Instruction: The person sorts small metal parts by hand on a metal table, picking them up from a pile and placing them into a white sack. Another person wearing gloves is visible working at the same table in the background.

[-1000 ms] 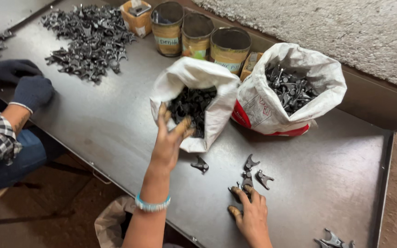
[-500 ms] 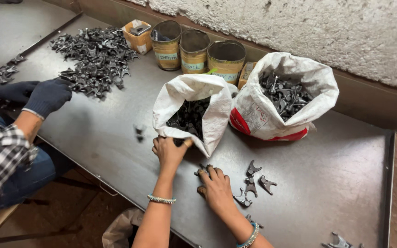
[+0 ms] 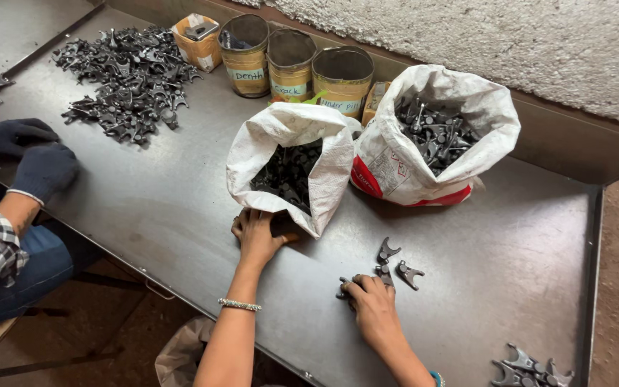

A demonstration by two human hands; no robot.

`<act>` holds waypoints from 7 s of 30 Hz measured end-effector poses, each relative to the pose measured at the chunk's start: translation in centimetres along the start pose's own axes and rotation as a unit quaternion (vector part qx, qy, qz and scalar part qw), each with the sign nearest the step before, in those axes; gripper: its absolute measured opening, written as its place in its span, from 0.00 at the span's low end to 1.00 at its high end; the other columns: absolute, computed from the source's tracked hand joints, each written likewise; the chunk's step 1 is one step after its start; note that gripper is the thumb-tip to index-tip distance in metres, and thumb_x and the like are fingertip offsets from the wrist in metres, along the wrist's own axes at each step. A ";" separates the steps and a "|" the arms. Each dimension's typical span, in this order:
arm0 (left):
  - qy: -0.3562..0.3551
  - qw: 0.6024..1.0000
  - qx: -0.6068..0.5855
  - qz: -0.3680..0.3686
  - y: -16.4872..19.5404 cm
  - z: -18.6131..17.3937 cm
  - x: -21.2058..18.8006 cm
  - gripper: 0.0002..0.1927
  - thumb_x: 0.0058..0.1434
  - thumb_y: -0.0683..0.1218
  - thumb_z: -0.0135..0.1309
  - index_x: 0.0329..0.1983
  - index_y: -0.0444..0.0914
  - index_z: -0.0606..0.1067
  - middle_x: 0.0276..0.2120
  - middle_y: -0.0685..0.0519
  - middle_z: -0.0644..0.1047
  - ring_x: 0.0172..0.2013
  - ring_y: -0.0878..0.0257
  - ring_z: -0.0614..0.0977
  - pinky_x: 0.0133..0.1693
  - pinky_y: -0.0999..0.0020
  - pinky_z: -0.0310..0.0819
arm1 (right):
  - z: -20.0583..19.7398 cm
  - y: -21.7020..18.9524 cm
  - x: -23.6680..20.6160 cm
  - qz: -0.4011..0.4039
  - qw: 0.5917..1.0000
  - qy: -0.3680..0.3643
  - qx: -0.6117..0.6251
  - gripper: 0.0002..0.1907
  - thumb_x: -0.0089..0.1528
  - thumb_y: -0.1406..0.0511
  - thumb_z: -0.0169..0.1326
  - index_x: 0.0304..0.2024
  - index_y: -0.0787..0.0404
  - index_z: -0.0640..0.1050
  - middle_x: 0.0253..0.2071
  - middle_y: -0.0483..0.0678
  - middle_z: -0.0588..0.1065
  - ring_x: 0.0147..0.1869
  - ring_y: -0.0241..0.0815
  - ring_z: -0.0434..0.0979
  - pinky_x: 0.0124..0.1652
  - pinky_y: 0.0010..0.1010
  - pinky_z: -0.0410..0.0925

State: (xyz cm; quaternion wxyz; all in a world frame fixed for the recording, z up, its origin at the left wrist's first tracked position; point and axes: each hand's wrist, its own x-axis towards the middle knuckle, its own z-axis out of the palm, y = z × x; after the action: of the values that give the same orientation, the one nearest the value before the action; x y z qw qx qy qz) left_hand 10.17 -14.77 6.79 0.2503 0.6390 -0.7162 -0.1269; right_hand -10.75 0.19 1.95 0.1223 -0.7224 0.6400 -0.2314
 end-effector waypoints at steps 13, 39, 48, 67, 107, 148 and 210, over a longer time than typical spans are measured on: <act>-0.033 0.985 -0.152 0.076 5.8 6.2 -8.4 0.14 0.49 0.49 0.68 0.39 0.45 0.80 0.60 0.58 0.72 0.59 0.50 0.68 0.55 0.44 0.62 | -2.4 3.0 -4.5 0.059 0.983 0.136 0.111 0.20 0.48 0.75 0.65 0.42 0.61 0.77 0.43 0.49 0.78 0.49 0.51 0.76 0.49 0.38 0.69; -0.283 0.532 -0.704 -0.377 6.6 8.9 -16.8 0.13 0.65 0.49 0.54 0.45 0.35 0.78 0.32 0.51 0.83 0.29 0.62 0.84 0.28 0.61 0.81 | -3.2 4.6 -6.3 0.086 0.994 0.060 0.042 0.18 0.46 0.71 0.65 0.41 0.58 0.86 0.48 0.51 0.78 0.51 0.54 0.73 0.50 0.40 0.67; -0.214 0.938 -0.252 -0.105 5.3 7.5 -12.3 0.43 0.43 0.56 0.72 0.64 0.43 0.72 0.21 0.51 0.80 0.25 0.57 0.82 0.33 0.60 0.76 | -3.4 8.5 -9.9 0.180 0.982 0.051 0.018 0.13 0.48 0.68 0.67 0.35 0.61 0.81 0.41 0.46 0.79 0.46 0.48 0.77 0.46 0.36 0.71; -0.376 0.570 -0.661 -0.311 9.1 10.4 -17.8 0.21 0.65 0.58 0.55 0.48 0.38 0.81 0.35 0.52 0.80 0.30 0.62 0.83 0.25 0.61 0.80 | -4.6 9.5 -11.8 0.303 0.681 0.050 0.665 0.09 0.63 0.65 0.60 0.43 0.61 0.78 0.29 0.40 0.73 0.30 0.33 0.69 0.29 0.26 0.64; -0.360 0.480 -0.688 -0.408 5.9 9.0 -17.2 0.15 0.61 0.49 0.60 0.48 0.38 0.79 0.34 0.48 0.84 0.28 0.58 0.86 0.24 0.59 0.82 | -2.6 4.1 -5.7 0.222 0.972 0.042 -0.059 0.23 0.51 0.63 0.70 0.49 0.55 0.80 0.36 0.55 0.73 0.43 0.55 0.75 0.43 0.42 0.69; -0.320 0.325 -0.814 -0.359 4.7 8.0 -14.0 0.20 0.68 0.58 0.54 0.51 0.39 0.79 0.33 0.51 0.83 0.28 0.64 0.83 0.26 0.61 0.78 | -0.4 6.3 -5.0 0.203 0.974 0.078 0.063 0.16 0.53 0.64 0.70 0.41 0.62 0.81 0.38 0.52 0.79 0.41 0.48 0.78 0.42 0.39 0.72; -0.338 0.527 -0.701 -0.342 9.0 10.3 -17.7 0.08 0.62 0.42 0.61 0.42 0.36 0.77 0.30 0.50 0.83 0.28 0.62 0.82 0.29 0.69 0.76 | -1.0 9.8 -11.8 0.352 0.648 0.119 0.665 0.21 0.58 0.70 0.58 0.54 0.65 0.76 0.44 0.46 0.78 0.42 0.36 0.78 0.38 0.30 0.73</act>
State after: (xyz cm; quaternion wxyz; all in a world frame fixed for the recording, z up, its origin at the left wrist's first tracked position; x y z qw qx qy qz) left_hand -1.78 2.48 -0.86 0.2942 0.3636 -0.1543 -0.8703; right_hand -20.66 10.36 -3.88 0.5653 -0.1338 0.5294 -0.6183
